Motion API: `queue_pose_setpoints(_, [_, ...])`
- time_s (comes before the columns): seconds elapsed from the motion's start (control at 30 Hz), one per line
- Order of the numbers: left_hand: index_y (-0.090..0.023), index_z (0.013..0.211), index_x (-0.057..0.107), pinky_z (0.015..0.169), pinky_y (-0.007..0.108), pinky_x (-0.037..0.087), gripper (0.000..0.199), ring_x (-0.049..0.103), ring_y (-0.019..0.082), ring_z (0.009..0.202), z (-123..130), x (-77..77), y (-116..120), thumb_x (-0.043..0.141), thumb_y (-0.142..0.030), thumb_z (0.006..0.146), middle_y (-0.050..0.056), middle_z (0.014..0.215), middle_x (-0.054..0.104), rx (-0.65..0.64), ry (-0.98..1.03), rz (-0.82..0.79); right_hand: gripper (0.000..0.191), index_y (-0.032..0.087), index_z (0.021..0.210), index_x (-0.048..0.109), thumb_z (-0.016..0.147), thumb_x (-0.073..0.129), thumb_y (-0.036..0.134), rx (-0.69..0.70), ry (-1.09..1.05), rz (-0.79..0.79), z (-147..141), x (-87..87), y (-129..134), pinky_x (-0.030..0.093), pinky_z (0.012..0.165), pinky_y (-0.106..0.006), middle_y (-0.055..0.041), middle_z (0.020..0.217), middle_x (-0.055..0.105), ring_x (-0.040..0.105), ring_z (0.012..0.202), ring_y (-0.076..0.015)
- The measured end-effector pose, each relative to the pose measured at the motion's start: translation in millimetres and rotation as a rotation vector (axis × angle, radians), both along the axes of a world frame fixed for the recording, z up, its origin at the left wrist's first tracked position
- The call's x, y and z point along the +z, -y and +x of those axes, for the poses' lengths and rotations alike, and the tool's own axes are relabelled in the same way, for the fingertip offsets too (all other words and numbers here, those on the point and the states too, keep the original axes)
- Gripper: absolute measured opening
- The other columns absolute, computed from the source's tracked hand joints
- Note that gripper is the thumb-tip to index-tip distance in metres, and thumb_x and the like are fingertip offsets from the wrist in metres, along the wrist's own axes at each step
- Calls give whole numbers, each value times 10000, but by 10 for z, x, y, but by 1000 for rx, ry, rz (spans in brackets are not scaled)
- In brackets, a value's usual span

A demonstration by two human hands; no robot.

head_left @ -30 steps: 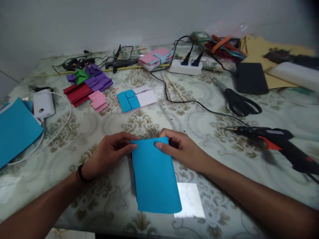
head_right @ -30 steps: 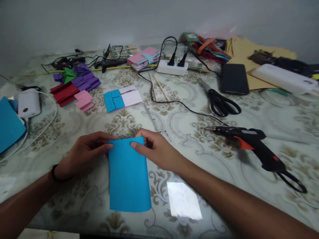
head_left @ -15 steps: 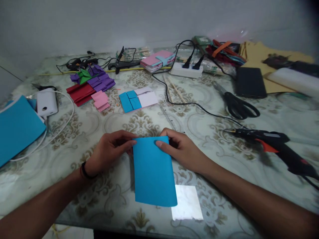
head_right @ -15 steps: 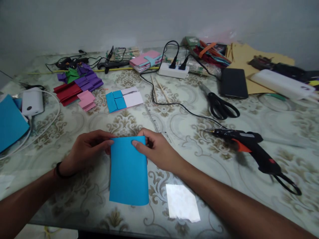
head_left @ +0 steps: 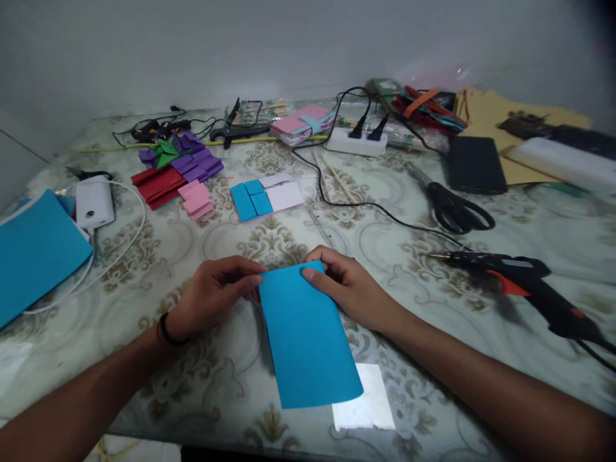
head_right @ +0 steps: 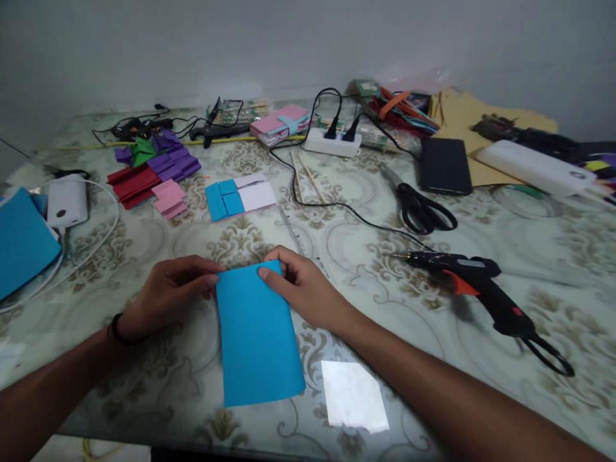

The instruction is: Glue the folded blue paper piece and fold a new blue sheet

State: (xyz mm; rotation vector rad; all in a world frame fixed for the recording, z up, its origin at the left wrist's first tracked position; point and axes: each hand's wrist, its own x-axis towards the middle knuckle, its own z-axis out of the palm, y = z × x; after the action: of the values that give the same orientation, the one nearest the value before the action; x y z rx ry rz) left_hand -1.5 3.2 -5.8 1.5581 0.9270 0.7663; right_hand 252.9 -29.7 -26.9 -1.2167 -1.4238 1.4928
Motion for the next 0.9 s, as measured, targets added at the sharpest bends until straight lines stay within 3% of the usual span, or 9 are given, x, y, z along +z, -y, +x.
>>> queue_pose_setpoints(0.37, [-190, 950, 823, 566, 166, 543, 101, 715, 108, 614, 9, -30, -15, 791, -147, 864, -1, 721, 790, -52, 138, -124, 347, 199, 935, 564, 951, 634, 538, 12, -8, 5, 2, 0, -14, 323, 525, -233, 55, 686, 429, 408, 600, -111])
queue_pose_setpoints(0.9, [-180, 957, 783, 607, 185, 541, 66, 670, 101, 629, -10, -88, -13, 764, -203, 898, -16, 711, 744, -25, -2, -130, 300, 204, 967, 578, 956, 650, 496, 14, 19, 26, 10, -21, 1, 340, 542, -236, 49, 702, 448, 425, 623, -116])
